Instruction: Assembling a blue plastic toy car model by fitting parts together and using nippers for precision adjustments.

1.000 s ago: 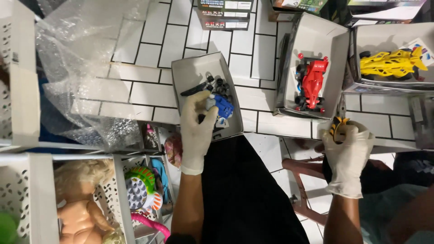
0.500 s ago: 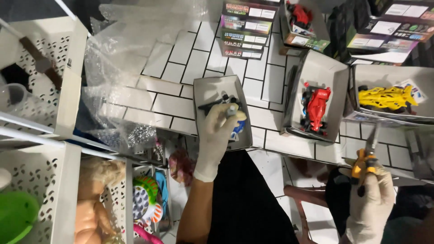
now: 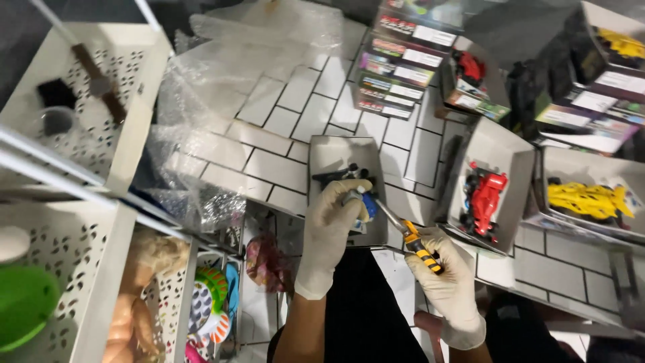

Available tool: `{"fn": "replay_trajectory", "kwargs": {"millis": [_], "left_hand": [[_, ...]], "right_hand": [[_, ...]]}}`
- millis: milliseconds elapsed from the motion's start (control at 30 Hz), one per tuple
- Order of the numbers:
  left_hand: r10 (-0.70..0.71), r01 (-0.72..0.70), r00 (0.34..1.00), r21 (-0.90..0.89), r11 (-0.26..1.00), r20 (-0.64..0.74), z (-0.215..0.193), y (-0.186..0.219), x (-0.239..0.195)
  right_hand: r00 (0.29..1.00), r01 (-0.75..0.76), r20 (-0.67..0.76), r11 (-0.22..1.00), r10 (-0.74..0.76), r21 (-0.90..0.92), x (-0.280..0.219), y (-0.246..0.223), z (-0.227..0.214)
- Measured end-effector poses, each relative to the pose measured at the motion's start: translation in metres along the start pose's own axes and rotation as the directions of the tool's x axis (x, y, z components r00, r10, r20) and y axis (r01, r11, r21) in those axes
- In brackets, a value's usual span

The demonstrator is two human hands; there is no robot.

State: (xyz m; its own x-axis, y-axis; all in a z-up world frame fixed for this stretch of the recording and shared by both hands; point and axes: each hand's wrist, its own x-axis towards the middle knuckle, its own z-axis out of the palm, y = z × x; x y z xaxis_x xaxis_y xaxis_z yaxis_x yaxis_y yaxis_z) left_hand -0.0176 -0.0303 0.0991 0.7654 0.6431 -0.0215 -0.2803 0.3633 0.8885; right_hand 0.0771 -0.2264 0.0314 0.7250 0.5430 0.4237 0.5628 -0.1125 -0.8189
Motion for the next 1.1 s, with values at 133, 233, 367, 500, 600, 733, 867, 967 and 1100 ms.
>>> {"fn": "replay_trajectory", "kwargs": {"millis": [133,233,367,500,600,733,867,967,1100], "left_hand": [[-0.016,0.015,1.0,-0.041,0.999,-0.023,-0.01,-0.005,-0.006],[-0.027,0.031,0.997,0.054,0.998,-0.079,-0.015,-0.007,-0.004],[-0.033,0.032,0.999,0.171,0.985,0.006,-0.014,-0.001,0.001],[-0.121,0.101,0.992,0.296,0.95,0.047,-0.007,0.014,-0.002],[0.232,-0.294,0.953,0.42,0.858,0.192,-0.017,-0.013,0.008],[0.139,-0.195,0.978,0.434,0.88,0.156,-0.017,-0.014,0.009],[0.138,-0.196,0.977,0.425,0.884,0.164,-0.022,-0.021,0.014],[0.119,-0.175,0.98,0.392,0.903,0.163,-0.026,-0.022,0.022],[0.103,-0.173,0.979,0.441,0.881,0.178,-0.031,-0.026,0.03]], "right_hand": [[0.973,0.2,0.119,0.98,-0.199,0.001,0.011,-0.009,0.01],[0.977,0.182,0.115,0.983,-0.181,0.007,0.013,-0.012,0.018],[0.978,0.179,0.089,0.979,-0.188,0.094,0.009,-0.009,0.015],[0.987,0.138,0.101,0.983,-0.126,-0.12,0.013,-0.027,0.008],[0.989,0.12,0.097,0.991,-0.114,-0.059,0.013,-0.025,0.006],[0.976,0.173,0.124,0.983,-0.18,0.066,0.019,-0.015,0.011],[0.978,0.177,0.121,0.984,-0.172,-0.033,0.016,0.004,0.014],[0.984,0.15,0.103,0.988,-0.146,-0.042,0.02,0.012,0.022],[0.988,0.084,0.13,0.996,-0.082,-0.015,0.016,0.014,0.029]]}}
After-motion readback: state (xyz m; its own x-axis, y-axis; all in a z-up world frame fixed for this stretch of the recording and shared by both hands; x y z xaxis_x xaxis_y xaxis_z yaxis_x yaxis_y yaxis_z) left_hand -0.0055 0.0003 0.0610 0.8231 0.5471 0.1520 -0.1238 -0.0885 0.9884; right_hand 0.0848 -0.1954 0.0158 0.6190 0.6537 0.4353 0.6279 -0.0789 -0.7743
